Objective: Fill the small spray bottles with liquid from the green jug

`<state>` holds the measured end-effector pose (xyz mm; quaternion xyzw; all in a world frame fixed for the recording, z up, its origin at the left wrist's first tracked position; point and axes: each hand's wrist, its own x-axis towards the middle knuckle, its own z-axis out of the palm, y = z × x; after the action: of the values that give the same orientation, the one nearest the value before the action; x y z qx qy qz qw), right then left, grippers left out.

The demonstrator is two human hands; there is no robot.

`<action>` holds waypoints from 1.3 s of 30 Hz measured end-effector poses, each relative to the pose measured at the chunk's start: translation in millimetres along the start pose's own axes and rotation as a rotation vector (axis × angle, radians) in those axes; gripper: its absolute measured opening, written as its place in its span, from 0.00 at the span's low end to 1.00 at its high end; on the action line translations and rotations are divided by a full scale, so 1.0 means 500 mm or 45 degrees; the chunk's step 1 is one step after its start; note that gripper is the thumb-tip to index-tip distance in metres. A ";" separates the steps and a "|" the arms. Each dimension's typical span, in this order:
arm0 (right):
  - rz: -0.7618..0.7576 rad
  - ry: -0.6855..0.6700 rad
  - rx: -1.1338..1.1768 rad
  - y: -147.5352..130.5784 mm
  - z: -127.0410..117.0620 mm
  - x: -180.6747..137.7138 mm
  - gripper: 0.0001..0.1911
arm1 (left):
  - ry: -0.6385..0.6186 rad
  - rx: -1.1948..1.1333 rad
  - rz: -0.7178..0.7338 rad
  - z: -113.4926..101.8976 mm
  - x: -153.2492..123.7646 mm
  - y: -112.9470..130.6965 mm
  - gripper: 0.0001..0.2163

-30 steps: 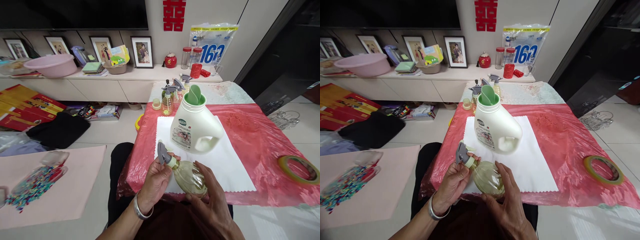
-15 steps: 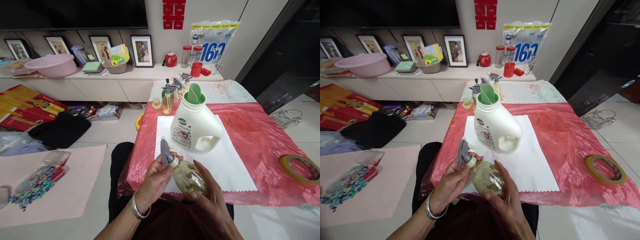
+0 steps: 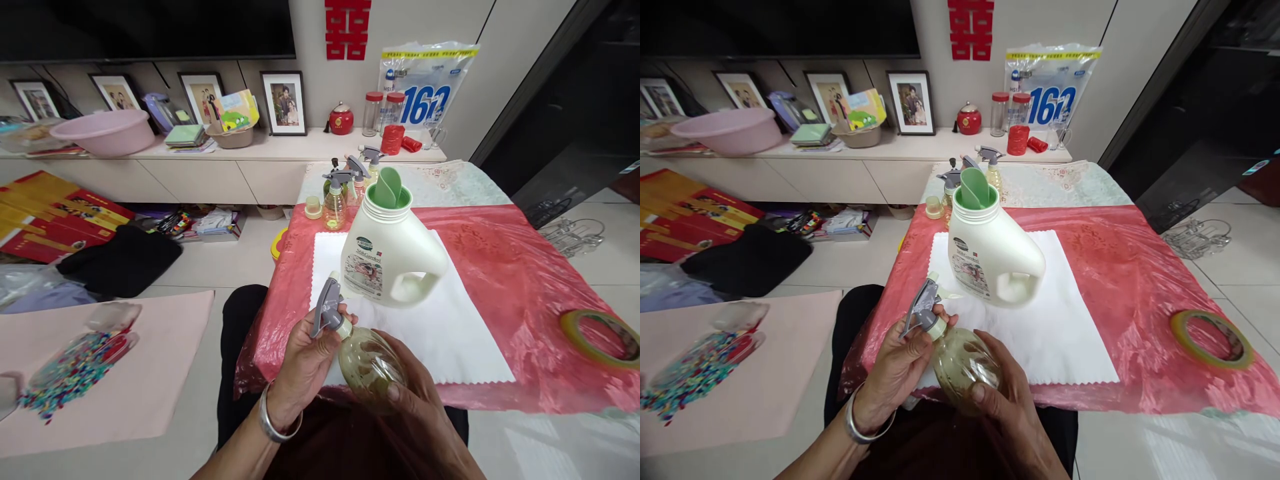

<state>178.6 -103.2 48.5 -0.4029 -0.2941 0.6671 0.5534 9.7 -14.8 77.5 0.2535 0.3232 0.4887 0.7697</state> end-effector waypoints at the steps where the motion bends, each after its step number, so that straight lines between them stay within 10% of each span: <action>1: -0.003 0.014 0.015 0.002 0.001 0.000 0.34 | -0.020 0.013 0.008 0.000 0.000 0.001 0.17; 39: 0.033 0.015 -0.031 0.010 0.015 0.005 0.37 | -0.040 0.190 0.033 0.018 -0.017 0.021 0.16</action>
<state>169.5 -101.7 47.3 -0.4171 -0.2936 0.6683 0.5414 7.8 -19.0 93.0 0.3219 0.3432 0.4692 0.7473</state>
